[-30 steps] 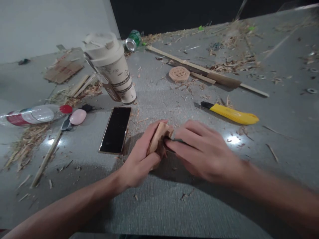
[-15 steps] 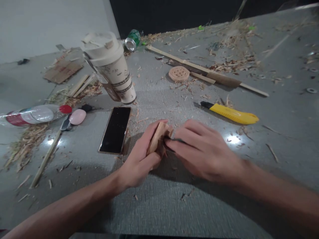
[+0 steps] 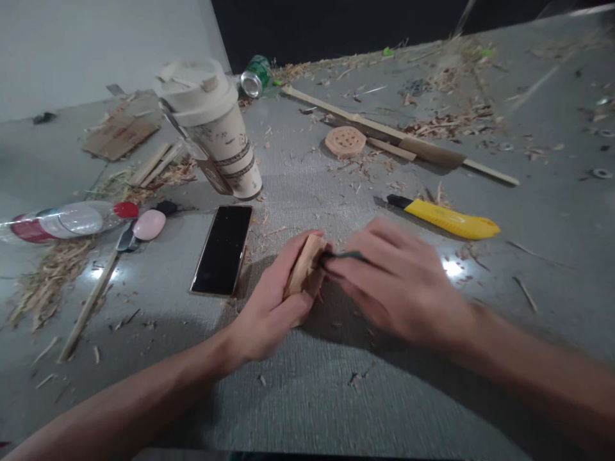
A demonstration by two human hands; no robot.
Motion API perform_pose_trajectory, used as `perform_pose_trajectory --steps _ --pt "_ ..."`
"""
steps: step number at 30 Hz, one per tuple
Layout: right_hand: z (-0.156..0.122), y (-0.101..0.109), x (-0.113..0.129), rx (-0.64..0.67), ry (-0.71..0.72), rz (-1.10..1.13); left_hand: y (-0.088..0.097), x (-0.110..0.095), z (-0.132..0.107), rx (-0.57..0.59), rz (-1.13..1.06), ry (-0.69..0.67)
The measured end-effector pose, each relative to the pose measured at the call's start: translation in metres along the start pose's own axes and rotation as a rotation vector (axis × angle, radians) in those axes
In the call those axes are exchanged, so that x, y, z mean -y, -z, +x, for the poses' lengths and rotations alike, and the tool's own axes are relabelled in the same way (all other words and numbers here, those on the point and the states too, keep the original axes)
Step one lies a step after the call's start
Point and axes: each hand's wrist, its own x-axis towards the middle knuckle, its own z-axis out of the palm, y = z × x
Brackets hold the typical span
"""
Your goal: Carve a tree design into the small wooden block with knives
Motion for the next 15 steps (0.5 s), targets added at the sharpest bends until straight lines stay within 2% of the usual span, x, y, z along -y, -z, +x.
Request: perform_pose_trajectory --steps 3,7,11,15 --pt "-0.0005 -0.0004 -0.0001 0.022 0.034 0.016 0.0005 0.0004 -0.0004 0.009 0.012 -0.013" --pt "-0.0005 -0.0014 0.0007 -0.015 -0.032 -0.012 0.0011 0.0013 0.0 -0.027 0.029 -0.007" --pt "-0.0001 -0.0012 0.0015 0.015 0.029 0.017 0.0011 0.0014 0.001 0.003 0.038 -0.006" --pt "-0.001 -0.0002 -0.0004 -0.008 -0.054 -0.026 -0.0003 0.0004 0.0014 -0.034 0.032 -0.015"
